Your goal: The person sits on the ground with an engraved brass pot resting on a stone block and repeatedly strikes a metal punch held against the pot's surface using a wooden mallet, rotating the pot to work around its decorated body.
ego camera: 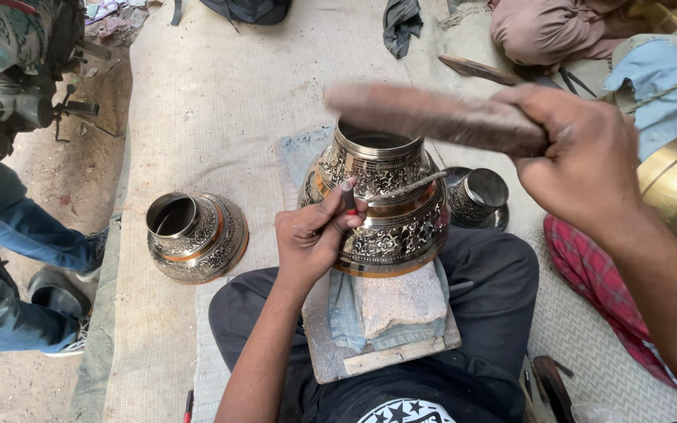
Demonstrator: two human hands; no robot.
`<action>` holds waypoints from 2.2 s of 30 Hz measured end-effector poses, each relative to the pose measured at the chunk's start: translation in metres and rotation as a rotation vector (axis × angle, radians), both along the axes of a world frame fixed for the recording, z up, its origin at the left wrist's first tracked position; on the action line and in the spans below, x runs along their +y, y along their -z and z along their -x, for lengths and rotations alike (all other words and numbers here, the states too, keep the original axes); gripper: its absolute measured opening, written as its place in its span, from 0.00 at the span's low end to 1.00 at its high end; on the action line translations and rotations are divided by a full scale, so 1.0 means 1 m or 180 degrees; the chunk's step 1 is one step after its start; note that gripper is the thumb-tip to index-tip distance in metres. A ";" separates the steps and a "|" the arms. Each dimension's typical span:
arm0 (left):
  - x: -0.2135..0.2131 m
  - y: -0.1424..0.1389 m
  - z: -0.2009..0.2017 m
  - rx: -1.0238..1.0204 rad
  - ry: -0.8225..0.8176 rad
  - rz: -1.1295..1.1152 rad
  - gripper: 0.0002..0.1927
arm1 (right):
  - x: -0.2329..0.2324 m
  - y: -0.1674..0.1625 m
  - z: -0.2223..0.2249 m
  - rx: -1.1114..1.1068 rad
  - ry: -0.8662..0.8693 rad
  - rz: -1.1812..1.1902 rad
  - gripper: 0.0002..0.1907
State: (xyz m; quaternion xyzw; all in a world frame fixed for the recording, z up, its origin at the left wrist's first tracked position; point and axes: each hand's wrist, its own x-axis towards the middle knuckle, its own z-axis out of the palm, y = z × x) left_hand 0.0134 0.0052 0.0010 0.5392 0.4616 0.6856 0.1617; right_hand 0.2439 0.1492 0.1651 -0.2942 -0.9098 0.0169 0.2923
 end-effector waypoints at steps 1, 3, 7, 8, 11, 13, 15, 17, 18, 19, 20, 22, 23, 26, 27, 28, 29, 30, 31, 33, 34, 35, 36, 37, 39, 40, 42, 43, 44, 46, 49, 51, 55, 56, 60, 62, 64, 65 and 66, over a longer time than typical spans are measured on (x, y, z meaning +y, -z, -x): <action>0.000 0.000 0.000 -0.0031 0.0016 0.0074 0.23 | 0.002 0.003 0.004 0.0387 -0.0250 0.0722 0.20; 0.000 0.001 0.000 -0.0100 0.0046 0.0234 0.23 | 0.003 0.010 0.014 0.1151 -0.0753 0.2179 0.19; -0.002 0.005 0.001 -0.0029 0.0074 0.0024 0.17 | 0.000 0.010 0.017 -0.0810 -0.0106 0.0645 0.25; -0.003 0.006 0.001 -0.0045 0.0101 -0.0031 0.18 | -0.003 0.008 0.017 -0.0587 0.0024 0.1156 0.21; -0.004 0.007 0.000 0.0001 0.0021 0.0032 0.20 | -0.008 0.001 0.018 -0.1312 0.0275 0.0438 0.16; -0.003 0.006 -0.001 -0.0015 -0.0062 0.0018 0.20 | -0.008 -0.003 0.021 -0.1853 0.0483 0.0080 0.17; -0.002 0.004 -0.003 -0.0139 -0.0105 -0.0064 0.22 | -0.005 -0.006 0.024 -0.2039 0.0793 0.0691 0.20; -0.003 0.003 -0.004 -0.0150 -0.0168 0.0032 0.23 | -0.002 -0.006 0.026 -0.0555 -0.0001 0.0949 0.19; -0.003 0.002 -0.005 -0.0160 -0.0204 0.0093 0.23 | -0.001 -0.005 0.026 0.0191 -0.0393 0.1070 0.19; -0.003 0.002 -0.006 -0.0174 -0.0206 0.0094 0.23 | 0.001 -0.005 0.027 -0.0212 -0.0343 0.0915 0.23; -0.003 0.001 -0.006 -0.0181 -0.0203 0.0089 0.23 | 0.001 -0.005 0.027 -0.0607 -0.0288 0.0750 0.27; -0.002 0.001 -0.006 -0.0159 -0.0218 0.0101 0.23 | 0.002 -0.004 0.027 -0.1051 0.0038 0.0794 0.29; -0.002 0.001 -0.006 -0.0138 -0.0243 0.0135 0.23 | 0.002 -0.004 0.028 -0.1107 0.0299 0.1021 0.25; -0.004 0.001 -0.007 -0.0237 -0.0209 0.0217 0.21 | 0.000 -0.004 0.030 -0.1238 0.0208 0.0869 0.24; -0.003 0.001 -0.006 -0.0286 -0.0173 0.0222 0.20 | 0.000 -0.004 0.031 -0.1261 0.0039 0.0663 0.26; -0.003 0.001 -0.006 -0.0237 -0.0216 0.0234 0.21 | -0.001 -0.004 0.030 -0.1133 0.0079 0.0727 0.26; -0.003 0.000 -0.006 -0.0185 -0.0255 0.0248 0.22 | -0.001 -0.003 0.030 -0.1002 0.0123 0.0792 0.27; -0.003 0.000 -0.006 -0.0139 -0.0292 0.0272 0.23 | -0.002 -0.003 0.029 -0.0877 0.0167 0.0867 0.27; -0.003 0.000 -0.006 -0.0149 -0.0288 0.0297 0.22 | -0.002 -0.001 0.028 -0.0925 0.0042 0.0622 0.26; -0.003 0.000 -0.006 -0.0173 -0.0291 0.0340 0.21 | -0.003 0.002 0.027 -0.1024 -0.0218 0.0122 0.23; -0.004 0.000 -0.006 -0.0167 -0.0303 0.0320 0.21 | -0.003 0.003 0.026 -0.0951 -0.0124 0.0279 0.25; -0.003 0.000 -0.006 -0.0158 -0.0314 0.0304 0.21 | -0.004 0.005 0.025 -0.0875 -0.0030 0.0441 0.27; -0.004 0.000 -0.006 -0.0155 -0.0328 0.0293 0.21 | -0.004 0.006 0.024 -0.0803 0.0062 0.0607 0.29; -0.004 0.001 -0.006 -0.0209 -0.0303 0.0311 0.21 | -0.005 0.008 0.024 -0.0945 0.0098 0.0607 0.26; -0.004 0.002 -0.006 -0.0313 -0.0261 0.0328 0.21 | -0.006 0.010 0.024 -0.1223 0.0166 0.0587 0.20; -0.003 0.003 -0.007 -0.0341 -0.0250 0.0341 0.21 | -0.007 0.010 0.024 -0.1052 0.0162 0.0617 0.24; -0.003 0.005 -0.006 -0.0388 -0.0250 0.0375 0.21 | -0.009 0.009 0.024 -0.0701 0.0128 0.0680 0.30; -0.001 0.006 -0.006 -0.0321 -0.0234 0.0258 0.21 | -0.009 0.009 0.025 -0.0635 0.0028 0.0592 0.30; 0.000 0.007 -0.006 -0.0252 -0.0224 0.0141 0.21 | -0.010 0.008 0.025 -0.0567 -0.0077 0.0504 0.30; 0.002 0.010 -0.005 -0.0281 -0.0201 0.0101 0.21 | -0.011 0.008 0.025 -0.0552 -0.0105 0.0481 0.30; 0.002 0.014 -0.005 -0.0460 -0.0139 0.0217 0.19 | -0.013 0.009 0.027 -0.0524 0.0006 0.0725 0.29; 0.002 0.016 -0.003 -0.0411 -0.0084 0.0089 0.20 | -0.015 0.009 0.028 -0.0245 -0.0099 0.0886 0.25; -0.001 0.018 0.001 -0.0304 -0.0139 0.0154 0.18 | -0.024 0.009 0.027 -0.0535 -0.0036 0.0368 0.29; -0.002 0.019 0.002 -0.0237 -0.0147 0.0156 0.19 | -0.026 0.009 0.026 -0.0309 -0.0055 0.0588 0.28; -0.006 0.019 0.004 -0.0223 -0.0087 0.0318 0.20 | -0.033 0.023 0.009 -0.0973 0.0447 0.0452 0.24; -0.010 0.018 0.002 -0.1023 0.0098 -0.0014 0.17 | -0.029 0.040 -0.005 -0.0548 0.0494 0.0842 0.25; -0.009 0.015 0.000 -0.1508 0.0227 0.0036 0.18 | -0.026 0.067 -0.020 0.0024 0.0600 0.1251 0.23; -0.011 0.013 0.001 -0.1594 0.0241 0.0277 0.21 | -0.028 0.085 -0.028 0.0375 0.0669 0.1493 0.21; -0.011 0.010 0.000 -0.1674 0.0240 0.0515 0.23 | -0.031 0.104 -0.035 0.0728 0.0721 0.1735 0.21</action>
